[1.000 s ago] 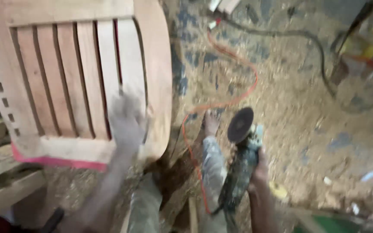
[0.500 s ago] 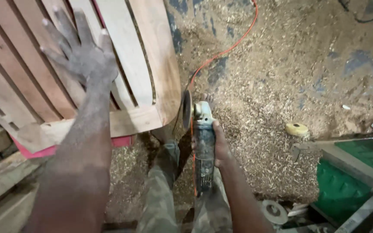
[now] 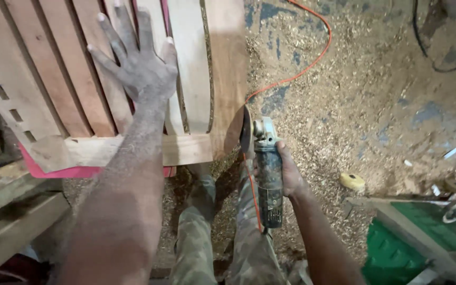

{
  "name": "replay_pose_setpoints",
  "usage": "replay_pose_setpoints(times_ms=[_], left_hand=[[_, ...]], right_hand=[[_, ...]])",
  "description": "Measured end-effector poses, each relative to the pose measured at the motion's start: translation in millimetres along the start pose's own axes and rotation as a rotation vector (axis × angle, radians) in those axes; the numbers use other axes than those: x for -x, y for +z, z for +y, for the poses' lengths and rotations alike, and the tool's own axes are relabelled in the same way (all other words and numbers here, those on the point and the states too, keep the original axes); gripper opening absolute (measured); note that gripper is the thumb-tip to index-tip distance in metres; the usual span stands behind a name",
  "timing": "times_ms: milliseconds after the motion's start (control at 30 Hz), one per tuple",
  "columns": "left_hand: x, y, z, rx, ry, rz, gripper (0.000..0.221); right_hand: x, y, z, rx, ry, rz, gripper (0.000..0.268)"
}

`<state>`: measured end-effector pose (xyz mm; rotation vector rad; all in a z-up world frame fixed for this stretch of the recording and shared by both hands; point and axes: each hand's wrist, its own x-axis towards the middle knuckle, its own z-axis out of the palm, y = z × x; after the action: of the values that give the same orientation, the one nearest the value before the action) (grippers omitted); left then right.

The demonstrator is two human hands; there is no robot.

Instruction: Sand the surfaces of a wooden chair using a handheld angle grinder with a sanding disc.

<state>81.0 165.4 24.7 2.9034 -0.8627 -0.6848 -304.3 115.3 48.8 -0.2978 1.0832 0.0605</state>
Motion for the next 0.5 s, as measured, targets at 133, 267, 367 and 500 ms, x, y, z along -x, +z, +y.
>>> replay_pose_setpoints(times_ms=[133, 267, 367, 500], left_hand=[[1, 3, -3, 0.012, 0.017, 0.009, 0.073], [-1, -5, 1, 0.033, -0.003, -0.009, 0.072], [-2, -7, 3, 0.061, -0.028, -0.038, 0.071], [-4, -7, 3, 0.069, -0.038, -0.054, 0.07]], right_hand=[[1, 13, -23, 0.069, -0.048, -0.034, 0.072], [-6, 12, -38, 0.073, -0.02, -0.035, 0.071], [-12, 10, -47, 0.047, 0.039, -0.025, 0.072], [-19, 9, -62, 0.057, 0.078, -0.011, 0.073]])
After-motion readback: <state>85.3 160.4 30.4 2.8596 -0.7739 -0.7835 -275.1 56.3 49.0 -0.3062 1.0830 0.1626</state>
